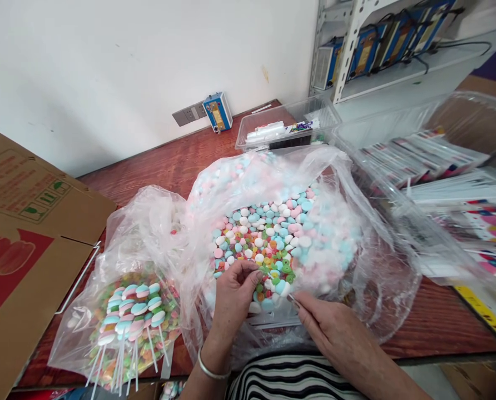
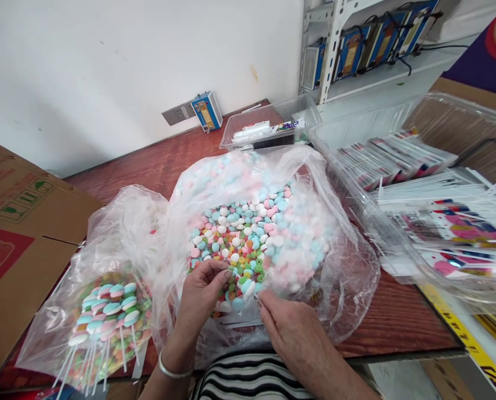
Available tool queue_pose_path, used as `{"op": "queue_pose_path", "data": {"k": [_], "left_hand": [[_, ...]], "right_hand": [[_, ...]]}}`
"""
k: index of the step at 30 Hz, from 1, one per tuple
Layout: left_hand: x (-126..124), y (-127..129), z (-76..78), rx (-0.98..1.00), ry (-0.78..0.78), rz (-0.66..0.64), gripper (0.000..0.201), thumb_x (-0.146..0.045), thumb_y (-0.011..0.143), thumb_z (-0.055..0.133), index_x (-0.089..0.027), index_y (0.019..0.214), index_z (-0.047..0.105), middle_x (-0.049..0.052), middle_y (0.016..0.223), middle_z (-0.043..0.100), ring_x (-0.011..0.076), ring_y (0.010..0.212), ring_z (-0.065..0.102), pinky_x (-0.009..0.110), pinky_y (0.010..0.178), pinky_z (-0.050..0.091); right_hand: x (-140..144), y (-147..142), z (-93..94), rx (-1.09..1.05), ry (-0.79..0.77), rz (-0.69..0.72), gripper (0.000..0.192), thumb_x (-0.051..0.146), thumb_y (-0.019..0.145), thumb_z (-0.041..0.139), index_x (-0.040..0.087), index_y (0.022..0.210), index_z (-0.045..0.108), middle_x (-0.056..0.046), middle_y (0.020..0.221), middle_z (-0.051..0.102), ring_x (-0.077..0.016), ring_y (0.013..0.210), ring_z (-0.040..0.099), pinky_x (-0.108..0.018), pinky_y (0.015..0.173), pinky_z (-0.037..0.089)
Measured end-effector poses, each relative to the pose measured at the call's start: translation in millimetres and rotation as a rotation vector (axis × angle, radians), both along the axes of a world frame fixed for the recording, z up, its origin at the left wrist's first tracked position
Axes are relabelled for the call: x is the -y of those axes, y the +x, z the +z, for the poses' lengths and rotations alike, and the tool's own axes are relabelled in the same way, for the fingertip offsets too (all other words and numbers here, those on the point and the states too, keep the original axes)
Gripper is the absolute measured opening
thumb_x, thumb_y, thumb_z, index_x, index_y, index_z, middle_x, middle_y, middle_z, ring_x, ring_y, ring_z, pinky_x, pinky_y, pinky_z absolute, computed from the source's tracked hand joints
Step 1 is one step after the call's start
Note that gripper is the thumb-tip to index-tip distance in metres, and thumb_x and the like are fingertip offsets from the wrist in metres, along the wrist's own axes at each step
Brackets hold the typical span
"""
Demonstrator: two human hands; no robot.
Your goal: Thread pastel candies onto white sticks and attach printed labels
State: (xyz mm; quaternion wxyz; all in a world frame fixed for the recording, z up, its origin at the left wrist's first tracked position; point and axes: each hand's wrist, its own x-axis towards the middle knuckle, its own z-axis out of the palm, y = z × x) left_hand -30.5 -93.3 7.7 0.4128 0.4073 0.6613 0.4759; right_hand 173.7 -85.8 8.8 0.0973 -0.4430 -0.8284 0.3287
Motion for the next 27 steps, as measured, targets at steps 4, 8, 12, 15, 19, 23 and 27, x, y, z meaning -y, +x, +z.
{"op": "queue_pose_path", "data": {"k": [4, 8, 12, 15, 19, 23, 27], "left_hand": [[-3, 3, 2.8, 0.170, -0.023, 0.008, 0.024, -0.034, 0.071, 0.078, -0.016, 0.081, 0.066, 0.000, 0.070, 0.067, 0.0121, 0.062, 0.061, 0.023, 0.059, 0.050], [-4, 5, 6.0, 0.118, -0.013, -0.001, 0.021, -0.033, 0.071, 0.077, -0.015, 0.079, 0.068, 0.000, 0.066, 0.067, 0.0118, 0.059, 0.061, 0.022, 0.056, 0.049], [-1, 8, 5.3, 0.106, -0.020, -0.030, 0.017, -0.030, 0.073, 0.076, -0.016, 0.079, 0.069, 0.001, 0.067, 0.068, 0.0132, 0.061, 0.063, 0.023, 0.058, 0.051], [2, 15, 3.2, 0.095, 0.022, -0.015, 0.016, -0.030, 0.075, 0.075, -0.017, 0.081, 0.068, 0.001, 0.071, 0.069, 0.0134, 0.065, 0.063, 0.024, 0.062, 0.052], [3, 23, -0.7, 0.270, 0.073, 0.062, 0.032, -0.036, 0.072, 0.079, -0.020, 0.098, 0.067, 0.001, 0.081, 0.068, 0.0136, 0.074, 0.063, 0.024, 0.068, 0.052], [2, 34, -3.0, 0.569, -0.016, -0.018, 0.035, -0.047, 0.077, 0.073, -0.018, 0.096, 0.071, 0.002, 0.078, 0.066, 0.0113, 0.068, 0.058, 0.023, 0.065, 0.047], [-1, 47, 2.0, 0.765, -0.009, -0.090, 0.026, -0.041, 0.082, 0.070, -0.016, 0.089, 0.072, 0.004, 0.084, 0.067, 0.0134, 0.079, 0.061, 0.023, 0.075, 0.047]], "right_hand": [[0, -2, -0.4, 0.004, 0.008, 0.005, 0.026, 0.022, 0.097, 0.037, 0.022, 0.093, 0.063, -0.003, 0.072, 0.072, -0.0210, 0.067, 0.070, -0.027, 0.058, 0.037], [1, -2, -0.1, -0.005, -0.004, -0.011, 0.027, 0.022, 0.098, 0.037, 0.021, 0.089, 0.062, -0.003, 0.070, 0.071, -0.0203, 0.064, 0.069, -0.027, 0.057, 0.036], [1, -3, 0.8, -0.041, -0.030, -0.031, 0.027, 0.021, 0.097, 0.036, 0.021, 0.087, 0.062, -0.003, 0.069, 0.070, -0.0205, 0.063, 0.068, -0.027, 0.056, 0.037], [0, -5, -1.7, -0.101, -0.038, -0.063, 0.027, 0.020, 0.096, 0.035, 0.021, 0.091, 0.062, -0.004, 0.073, 0.071, -0.0206, 0.066, 0.068, -0.027, 0.058, 0.040], [1, -7, -9.0, -0.220, -0.002, -0.114, 0.026, 0.022, 0.097, 0.035, 0.022, 0.087, 0.060, -0.001, 0.070, 0.067, -0.0174, 0.063, 0.063, -0.025, 0.058, 0.042], [1, -9, -12.5, -0.290, 0.067, -0.124, 0.031, 0.026, 0.099, 0.036, 0.022, 0.073, 0.054, -0.001, 0.067, 0.063, -0.0161, 0.061, 0.060, -0.024, 0.057, 0.041], [-1, -8, -9.0, -0.314, 0.092, -0.117, 0.029, 0.026, 0.098, 0.036, 0.022, 0.077, 0.055, -0.002, 0.071, 0.067, -0.0174, 0.064, 0.063, -0.025, 0.058, 0.043]]}}
